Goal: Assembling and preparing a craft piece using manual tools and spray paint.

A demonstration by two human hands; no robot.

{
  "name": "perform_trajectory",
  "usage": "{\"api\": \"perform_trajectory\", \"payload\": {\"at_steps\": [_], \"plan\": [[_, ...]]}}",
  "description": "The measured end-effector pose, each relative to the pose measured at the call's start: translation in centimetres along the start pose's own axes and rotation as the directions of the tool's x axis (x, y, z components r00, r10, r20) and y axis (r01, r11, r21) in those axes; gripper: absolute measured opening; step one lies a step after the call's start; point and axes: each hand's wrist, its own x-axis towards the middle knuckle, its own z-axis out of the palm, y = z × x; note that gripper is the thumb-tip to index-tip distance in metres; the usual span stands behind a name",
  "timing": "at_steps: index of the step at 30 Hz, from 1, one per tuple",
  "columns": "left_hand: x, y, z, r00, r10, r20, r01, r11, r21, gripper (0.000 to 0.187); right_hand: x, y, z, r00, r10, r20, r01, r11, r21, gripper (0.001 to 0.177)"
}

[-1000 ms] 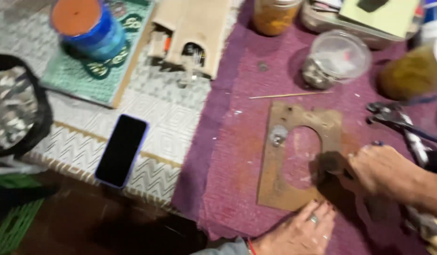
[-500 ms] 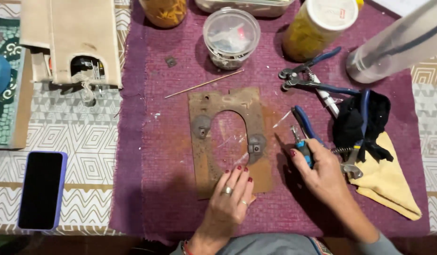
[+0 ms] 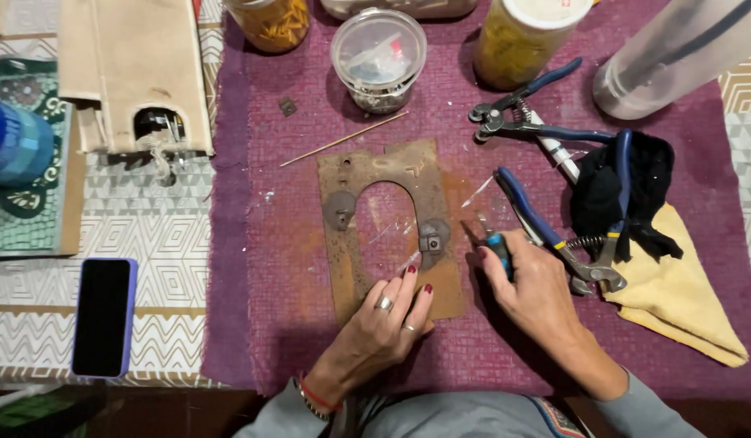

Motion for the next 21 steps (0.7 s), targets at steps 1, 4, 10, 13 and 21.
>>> {"api": "perform_trajectory", "payload": {"at_steps": [1,4,10,13,21], "plan": [[0.2,-0.5,0.0,1.000,0.000,0.002,0.000,1.000,0.007,0.042,-0.1,-0.2,0.1,1.000,-0.005,-0.002,0.005,1.000,0.006,0.015],[0.7,-0.9,-0.5,1.000,0.016,0.010,-0.016,0.996,-0.084,0.043,-0.7,-0.6,-0.1,0.950,0.219,0.221,-0.279,0.914,0.295,0.017],[1.8,-0.3,-2.9,1.000,0.023,0.022,-0.023,1.000,0.000,0.047,-1.8,-1.4,-0.8,0.879,0.242,0.410,-0.460,0.655,0.600,0.020],[1.6,0.6,-4.3,0.992,-0.051,-0.117,0.043,0.997,-0.071,0.049,-1.7,-4.6,-3.3,0.897,0.196,0.397,-0.434,0.567,0.701,0.036],[-1.6,-3.5,-2.8,0.717,-0.200,-0.668,0.281,0.960,0.014,0.028,1.9,-9.8,-5.5,0.970,-0.197,0.141,0.039,0.701,0.713,0.048]]}}
